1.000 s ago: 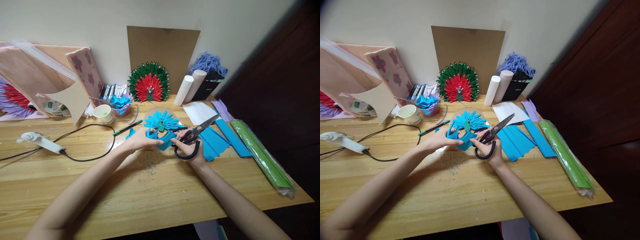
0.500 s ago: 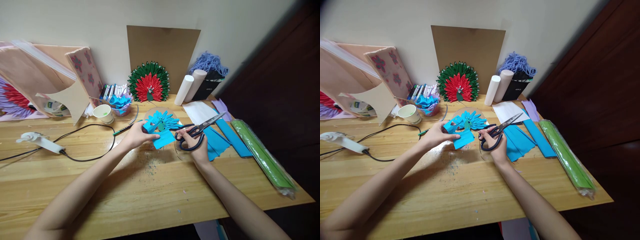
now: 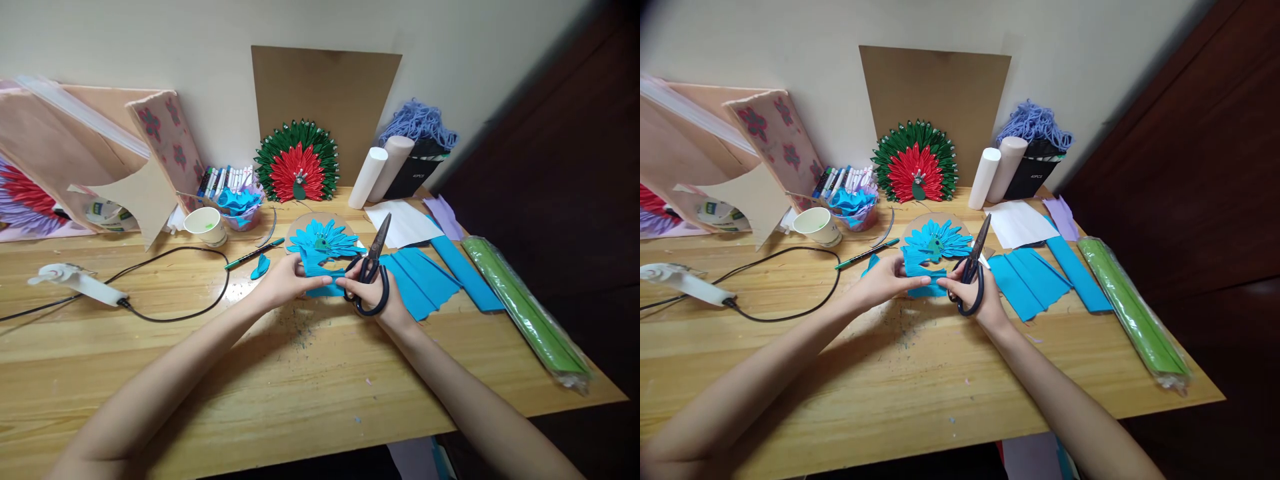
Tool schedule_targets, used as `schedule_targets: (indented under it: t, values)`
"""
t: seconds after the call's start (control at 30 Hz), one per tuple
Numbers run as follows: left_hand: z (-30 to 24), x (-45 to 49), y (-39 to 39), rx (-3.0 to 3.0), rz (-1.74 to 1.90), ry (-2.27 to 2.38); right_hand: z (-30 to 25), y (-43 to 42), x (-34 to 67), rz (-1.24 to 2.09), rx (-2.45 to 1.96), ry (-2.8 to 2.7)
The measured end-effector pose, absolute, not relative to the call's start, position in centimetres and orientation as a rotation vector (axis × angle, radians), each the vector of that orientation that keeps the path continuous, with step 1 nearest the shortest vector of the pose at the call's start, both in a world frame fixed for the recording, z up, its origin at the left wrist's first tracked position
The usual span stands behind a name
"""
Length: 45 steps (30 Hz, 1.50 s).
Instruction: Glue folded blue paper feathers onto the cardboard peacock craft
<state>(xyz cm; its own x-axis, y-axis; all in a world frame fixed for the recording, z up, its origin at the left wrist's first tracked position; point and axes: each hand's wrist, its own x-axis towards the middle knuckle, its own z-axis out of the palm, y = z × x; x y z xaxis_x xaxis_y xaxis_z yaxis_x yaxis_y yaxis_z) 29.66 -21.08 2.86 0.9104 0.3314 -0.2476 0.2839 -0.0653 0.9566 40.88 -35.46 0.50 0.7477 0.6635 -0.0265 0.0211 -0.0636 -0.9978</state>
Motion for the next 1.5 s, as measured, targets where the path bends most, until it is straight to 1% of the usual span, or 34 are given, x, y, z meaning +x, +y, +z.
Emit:
schedule_targets:
  t: [0.17,0.4,0.6,0.77,1.1,1.3,1.5]
  values:
    - [1.9,29.8,-21.5,1.519,-0.029,0.553,0.7,-35.3,41.0,0.58,-1.581,-0.503]
    - [1.7,30.1,-21.6,1.376,-0.057,0.415,-0.2,-35.4,41.2,0.549,-1.576,-0.518]
    - [1.8,30.2,-21.7,1.427,-0.004,0.503,-0.5,-35.7,41.4,0.573,-1.571,-0.57]
    - [1.6,30.2,-21.6,1.417,0.003,0.479,-0.5,-35.6,41.3,0.581,-1.571,-0.57]
    - [1.6,29.9,-21.6,1.413,-0.059,0.548,0.2,-35.4,41.3,0.573,-1.547,-0.479]
    - [1.3,29.9,-21.4,1.646,0.048,0.534,0.0,-35.3,41.3,0.585,-1.55,-0.479]
    - [1.6,29.9,-21.4,1.69,0.06,0.458,-0.1,-35.5,41.3,0.6,-1.561,-0.495]
